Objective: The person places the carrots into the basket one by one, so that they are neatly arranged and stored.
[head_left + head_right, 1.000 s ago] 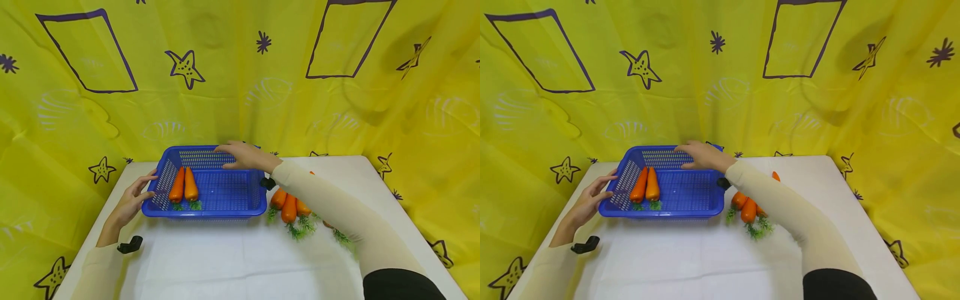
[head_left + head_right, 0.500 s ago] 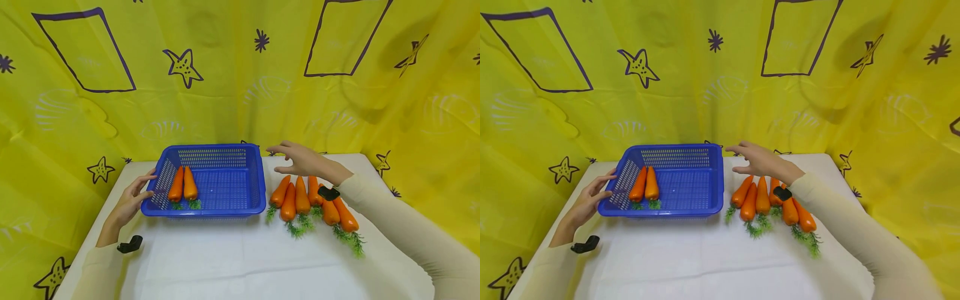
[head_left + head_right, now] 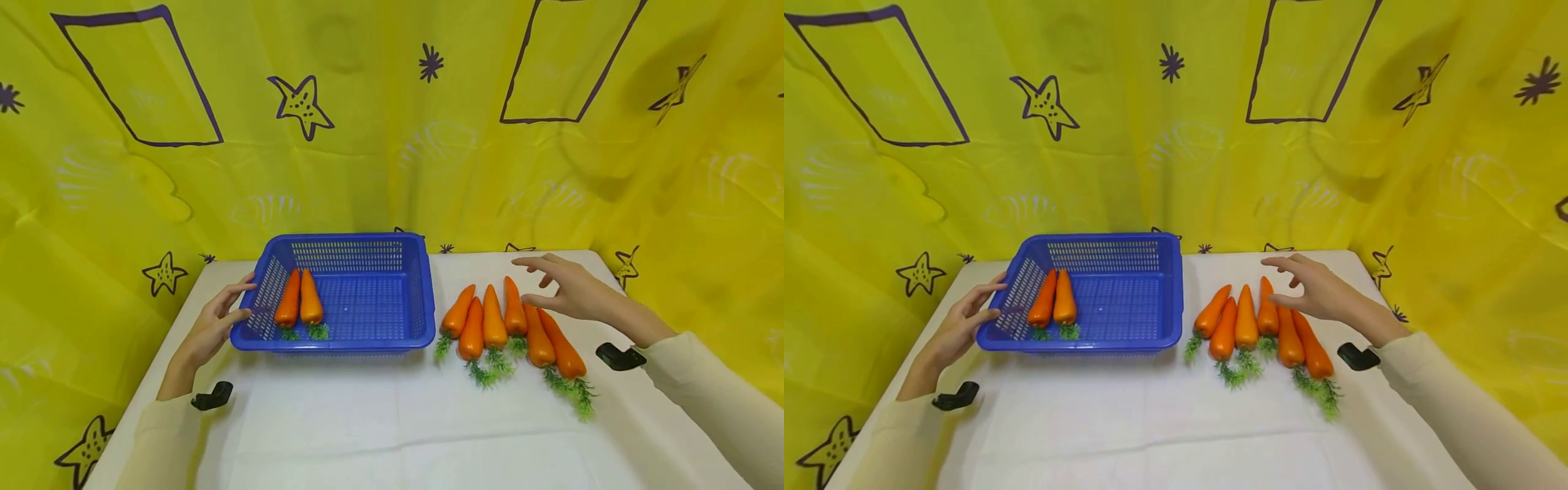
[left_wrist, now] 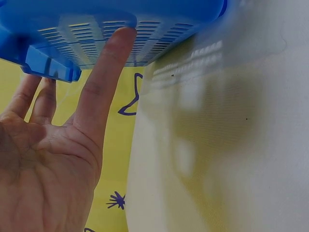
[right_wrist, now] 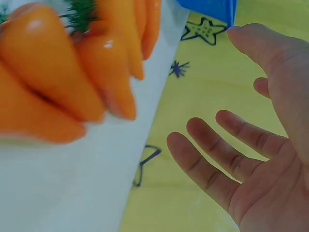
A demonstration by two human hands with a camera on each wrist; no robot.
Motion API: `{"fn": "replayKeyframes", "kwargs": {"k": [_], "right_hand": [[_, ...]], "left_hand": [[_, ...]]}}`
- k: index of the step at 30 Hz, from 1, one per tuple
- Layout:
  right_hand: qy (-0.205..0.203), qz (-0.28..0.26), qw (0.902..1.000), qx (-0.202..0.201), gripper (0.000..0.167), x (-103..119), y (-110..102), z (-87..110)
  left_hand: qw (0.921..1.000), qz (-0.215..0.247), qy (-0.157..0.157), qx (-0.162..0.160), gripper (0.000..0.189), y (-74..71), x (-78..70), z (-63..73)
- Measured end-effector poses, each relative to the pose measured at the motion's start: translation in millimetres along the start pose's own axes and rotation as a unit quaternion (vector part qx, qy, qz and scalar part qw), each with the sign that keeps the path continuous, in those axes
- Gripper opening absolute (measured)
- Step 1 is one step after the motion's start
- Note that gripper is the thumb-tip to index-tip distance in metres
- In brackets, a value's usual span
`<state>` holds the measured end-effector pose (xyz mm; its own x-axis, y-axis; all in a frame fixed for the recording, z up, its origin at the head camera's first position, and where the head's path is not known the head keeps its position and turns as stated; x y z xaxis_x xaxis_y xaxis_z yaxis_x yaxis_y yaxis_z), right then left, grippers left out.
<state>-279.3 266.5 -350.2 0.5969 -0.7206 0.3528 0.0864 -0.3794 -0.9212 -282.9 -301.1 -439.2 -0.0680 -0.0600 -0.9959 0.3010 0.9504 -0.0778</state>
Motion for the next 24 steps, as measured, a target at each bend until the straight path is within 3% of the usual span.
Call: {"fn": "replayKeyframes", "kwargs": {"k": [11,19,24], "right_hand": [[0.003,-0.016,0.9982,-0.058,0.067,-19.1,1.4,46.2],[0.055,-0.072,0.9945,-0.052,0.064,-37.8,16.3,62.2],[0.106,-0.137,0.9849,-0.007,0.062,-57.3,34.3,69.7]], "left_hand": [[0.9998,-0.007,-0.014,-0.009,0.047,-0.2,1.0,-0.1],[0.9998,-0.003,-0.017,-0.008,0.047,-0.4,1.8,-0.3],[0.9998,-0.002,-0.018,-0.007,0.047,-0.4,1.5,-1.4]]}}
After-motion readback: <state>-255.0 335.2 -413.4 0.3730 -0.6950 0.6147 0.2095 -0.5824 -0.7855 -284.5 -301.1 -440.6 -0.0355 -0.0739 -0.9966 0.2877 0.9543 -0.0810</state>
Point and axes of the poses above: each hand's wrist, its own z-axis away from the middle knuckle, its own y-axis out of the palm, x = y × z, the point moved 10 cm from there along -z, towards the middle knuckle, and after that the axes turned 4 degrees about -y, right-handed, at the moved point
